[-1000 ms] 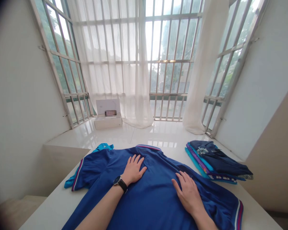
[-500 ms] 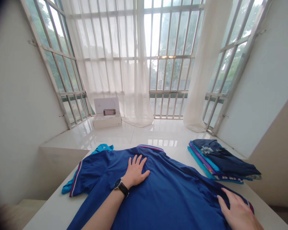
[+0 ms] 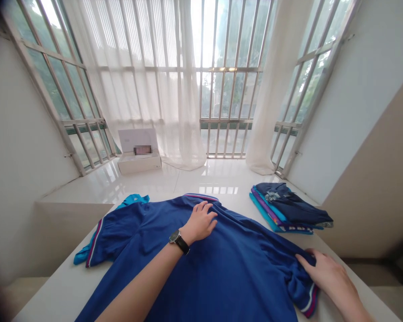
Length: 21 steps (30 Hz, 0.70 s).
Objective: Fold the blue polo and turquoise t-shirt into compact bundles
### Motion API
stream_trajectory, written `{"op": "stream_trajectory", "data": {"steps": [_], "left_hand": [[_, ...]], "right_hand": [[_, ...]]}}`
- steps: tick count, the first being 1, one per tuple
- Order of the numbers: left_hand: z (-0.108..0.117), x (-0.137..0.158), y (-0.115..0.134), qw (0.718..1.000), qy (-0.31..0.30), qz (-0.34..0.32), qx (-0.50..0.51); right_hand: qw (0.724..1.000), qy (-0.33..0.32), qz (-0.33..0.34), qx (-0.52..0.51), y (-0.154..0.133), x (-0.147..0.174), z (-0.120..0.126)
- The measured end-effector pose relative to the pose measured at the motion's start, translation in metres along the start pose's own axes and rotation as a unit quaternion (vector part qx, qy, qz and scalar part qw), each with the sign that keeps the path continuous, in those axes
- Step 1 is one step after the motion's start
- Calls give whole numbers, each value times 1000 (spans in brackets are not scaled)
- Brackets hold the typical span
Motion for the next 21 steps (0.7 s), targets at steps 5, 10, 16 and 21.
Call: {"op": "stream_trajectory", "data": {"steps": [5,10,16,21], "left_hand": [[-32,-26,7,999,-22,20,20],[-52,-25,1,999,-25,32,-2],[-54,-28,2,999,-32,34,-20],[-43,-30,3,985,-26,57,163]], "right_hand": [[991,-65,-32,-111,-21,7,29],[920,-57,-96,-375,-27,32,44],[920,-108,-96,-364,-52,45,60],[855,21,-135,-500,-100,29,94]]}}
Point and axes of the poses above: each hand's wrist, its own x-axis away from the middle knuckle, its own z-axis out of the back of the hand, y = z × x, the point moved 5 cm from there along -x, towards the middle knuckle, and after that the axes turned 7 degrees about z, right-handed, at the moved point
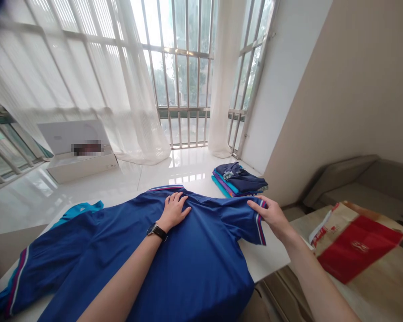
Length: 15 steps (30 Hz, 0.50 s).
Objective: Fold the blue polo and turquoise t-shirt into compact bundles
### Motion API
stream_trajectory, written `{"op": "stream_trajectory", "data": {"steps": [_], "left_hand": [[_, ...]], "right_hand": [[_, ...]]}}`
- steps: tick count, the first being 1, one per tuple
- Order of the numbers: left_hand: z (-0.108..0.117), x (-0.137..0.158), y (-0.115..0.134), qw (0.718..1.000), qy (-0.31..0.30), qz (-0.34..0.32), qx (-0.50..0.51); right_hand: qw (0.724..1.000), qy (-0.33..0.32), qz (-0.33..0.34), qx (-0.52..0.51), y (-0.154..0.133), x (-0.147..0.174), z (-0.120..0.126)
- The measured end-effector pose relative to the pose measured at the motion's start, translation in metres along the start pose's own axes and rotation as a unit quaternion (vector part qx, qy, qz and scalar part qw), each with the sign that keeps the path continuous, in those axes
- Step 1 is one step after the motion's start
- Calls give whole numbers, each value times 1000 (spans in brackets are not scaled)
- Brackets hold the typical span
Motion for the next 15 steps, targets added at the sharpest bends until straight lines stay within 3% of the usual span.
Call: {"op": "stream_trajectory", "data": {"steps": [5,8,10,12,14,15], "left_hand": [[6,-6,12,984,-85,22,152],[8,-5,14,949,-186,26,253],[10,-2,9,913,-249,34,321],[14,2,0,878,-293,54,375],[17,4,-10,855,-318,77,401],[19,3,-14,859,-322,81,391]], "right_hand": [[997,-8,14,-72,-48,-13,-79],[991,-76,9,-112,-68,-11,-137],[977,-156,-8,-146,-76,0,-167],[955,-231,-24,-182,-78,17,-180],[951,-258,-27,-169,-68,33,-172],[958,-251,-26,-132,-58,40,-161]]}}
Point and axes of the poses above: each hand's wrist, its own x-axis away from the middle knuckle, its own z-axis out of the back of the hand, y = z × x, the point moved 5 cm from there along -x, towards the middle knuckle, and after that the axes turned 7 degrees about z, right-handed, at the moved point
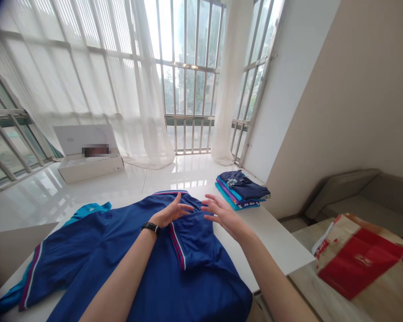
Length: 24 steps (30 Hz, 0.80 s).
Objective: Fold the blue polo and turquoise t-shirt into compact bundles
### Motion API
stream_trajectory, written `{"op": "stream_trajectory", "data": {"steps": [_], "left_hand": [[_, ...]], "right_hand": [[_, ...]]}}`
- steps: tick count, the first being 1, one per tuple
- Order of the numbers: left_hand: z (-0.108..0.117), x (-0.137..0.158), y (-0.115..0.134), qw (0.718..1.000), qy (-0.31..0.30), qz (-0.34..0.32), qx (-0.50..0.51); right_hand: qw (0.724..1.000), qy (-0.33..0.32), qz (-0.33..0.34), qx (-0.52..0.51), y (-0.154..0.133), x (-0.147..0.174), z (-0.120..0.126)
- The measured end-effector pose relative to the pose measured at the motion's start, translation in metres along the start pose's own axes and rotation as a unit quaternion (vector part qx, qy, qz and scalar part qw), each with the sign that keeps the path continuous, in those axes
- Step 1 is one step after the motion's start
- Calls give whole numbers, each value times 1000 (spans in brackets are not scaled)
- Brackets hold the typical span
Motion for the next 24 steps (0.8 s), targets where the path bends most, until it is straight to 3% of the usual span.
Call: {"op": "stream_trajectory", "data": {"steps": [2,6,10,14,17,24], "left_hand": [[6,0,0,997,23,3,-75],[3,-8,8,968,82,-16,-236],[-18,-19,16,941,153,-34,-299],[-48,-26,18,925,192,-70,-320],[-59,-32,16,926,197,-90,-311],[-44,-45,11,934,241,-135,-226]], "right_hand": [[992,37,-17,117,21,30,24],[945,98,3,313,68,108,59],[892,157,57,421,94,171,59],[848,159,61,501,96,186,47],[831,150,55,532,94,183,46],[861,160,73,477,105,203,45]]}}
Point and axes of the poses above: each hand's wrist, its own x-axis away from the middle knuckle, its own z-axis out of the back of the hand, y = z × x, the point moved 5 cm from there along -x, towards the middle knuckle, and after that the axes turned 7 degrees about z, right-handed, at the moved point
